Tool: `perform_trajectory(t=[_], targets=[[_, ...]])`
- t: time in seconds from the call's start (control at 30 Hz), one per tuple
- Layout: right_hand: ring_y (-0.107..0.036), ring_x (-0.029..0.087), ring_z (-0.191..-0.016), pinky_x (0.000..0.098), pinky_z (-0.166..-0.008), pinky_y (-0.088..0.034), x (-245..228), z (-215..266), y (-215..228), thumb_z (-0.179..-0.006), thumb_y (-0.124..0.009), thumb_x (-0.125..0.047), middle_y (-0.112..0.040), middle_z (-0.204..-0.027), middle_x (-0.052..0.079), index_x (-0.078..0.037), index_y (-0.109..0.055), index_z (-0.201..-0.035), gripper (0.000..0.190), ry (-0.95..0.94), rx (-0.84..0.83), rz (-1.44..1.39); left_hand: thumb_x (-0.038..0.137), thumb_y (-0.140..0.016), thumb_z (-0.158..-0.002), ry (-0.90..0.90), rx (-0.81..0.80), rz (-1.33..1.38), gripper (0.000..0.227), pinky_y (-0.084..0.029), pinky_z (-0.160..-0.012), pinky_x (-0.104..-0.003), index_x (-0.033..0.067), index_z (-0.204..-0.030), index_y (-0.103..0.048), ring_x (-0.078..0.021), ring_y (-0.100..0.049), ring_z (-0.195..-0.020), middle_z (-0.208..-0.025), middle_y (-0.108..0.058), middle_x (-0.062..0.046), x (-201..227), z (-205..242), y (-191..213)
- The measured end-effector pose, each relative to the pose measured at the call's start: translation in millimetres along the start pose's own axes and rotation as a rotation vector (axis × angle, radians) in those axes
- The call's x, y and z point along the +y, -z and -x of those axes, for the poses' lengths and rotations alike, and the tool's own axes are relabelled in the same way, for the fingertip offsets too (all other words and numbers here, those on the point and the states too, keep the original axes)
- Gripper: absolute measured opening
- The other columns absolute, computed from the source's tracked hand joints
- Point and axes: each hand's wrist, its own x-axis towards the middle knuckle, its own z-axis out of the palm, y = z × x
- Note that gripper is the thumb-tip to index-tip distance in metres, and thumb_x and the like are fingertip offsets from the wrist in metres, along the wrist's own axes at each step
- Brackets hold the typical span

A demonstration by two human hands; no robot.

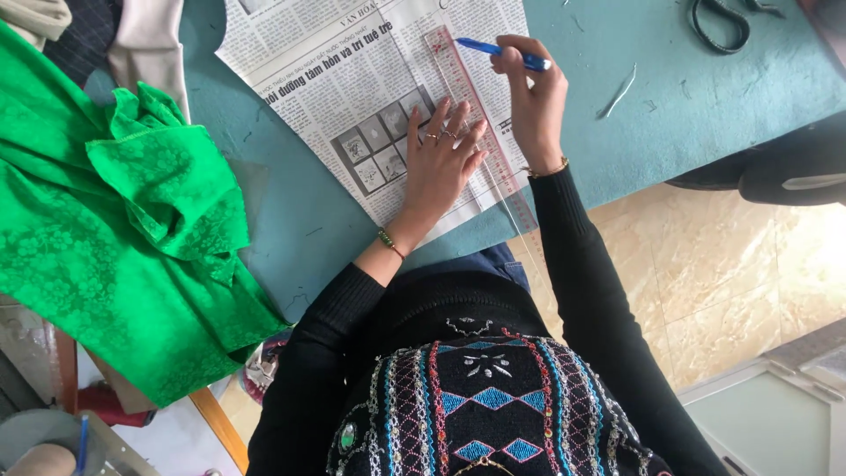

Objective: The person uses a ruler and a blue pen to draw straight lines on a newspaper pattern laid out on a table. They repeatedly reposition the ruler to mark different sections of the paper while other sewing tools like scissors and fabric are visible nearby.

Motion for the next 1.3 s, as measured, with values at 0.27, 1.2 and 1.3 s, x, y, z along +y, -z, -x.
perform_trajectory(t=[0.27,1.2,1.3], targets=[[-0.076,0.016,-0.089,0.0278,-0.075,-0.057,-4.4,5.5,9.5,-0.111,-0.053,-0.026,-0.076,-0.095,0.007,-0.006,-0.067,-0.114,0.024,0.015,-0.056,0.087,0.047,-0.081,-0.094,-0.002,0.017,0.020,0.045,-0.031,-0.115,-0.063,0.0203,-0.128,-0.069,-0.0331,-0.047,-0.138,-0.142,-0.060,-0.009,0.5,-0.7,-5.4],[-0.062,0.046,-0.098,0.0537,-0.087,-0.052,0.3,247.7,116.2,-0.092,-0.070,-0.009,-0.060,-0.105,0.016,-0.009,-0.064,-0.127,0.035,-0.357,-0.209,0.558,0.055,-0.053,-0.105,0.095,-0.128,0.132,0.044,-0.014,-0.118,-0.069,0.0253,-0.134,-0.067,-0.0365,-0.032,-0.149,-0.152,-0.051,-0.014,-0.5,8.5,-31.0],[-0.062,0.043,-0.089,0.0556,-0.087,-0.049,13.2,265.7,103.5,-0.078,-0.084,-0.024,-0.062,-0.092,0.020,-0.004,-0.058,-0.139,0.069,-0.314,-0.329,0.630,0.052,-0.057,-0.104,0.116,-0.131,0.127,0.042,-0.009,-0.116,-0.072,0.0242,-0.134,-0.067,-0.0370,-0.029,-0.150,-0.152,-0.051,-0.014,4.5,8.1,-29.0]])
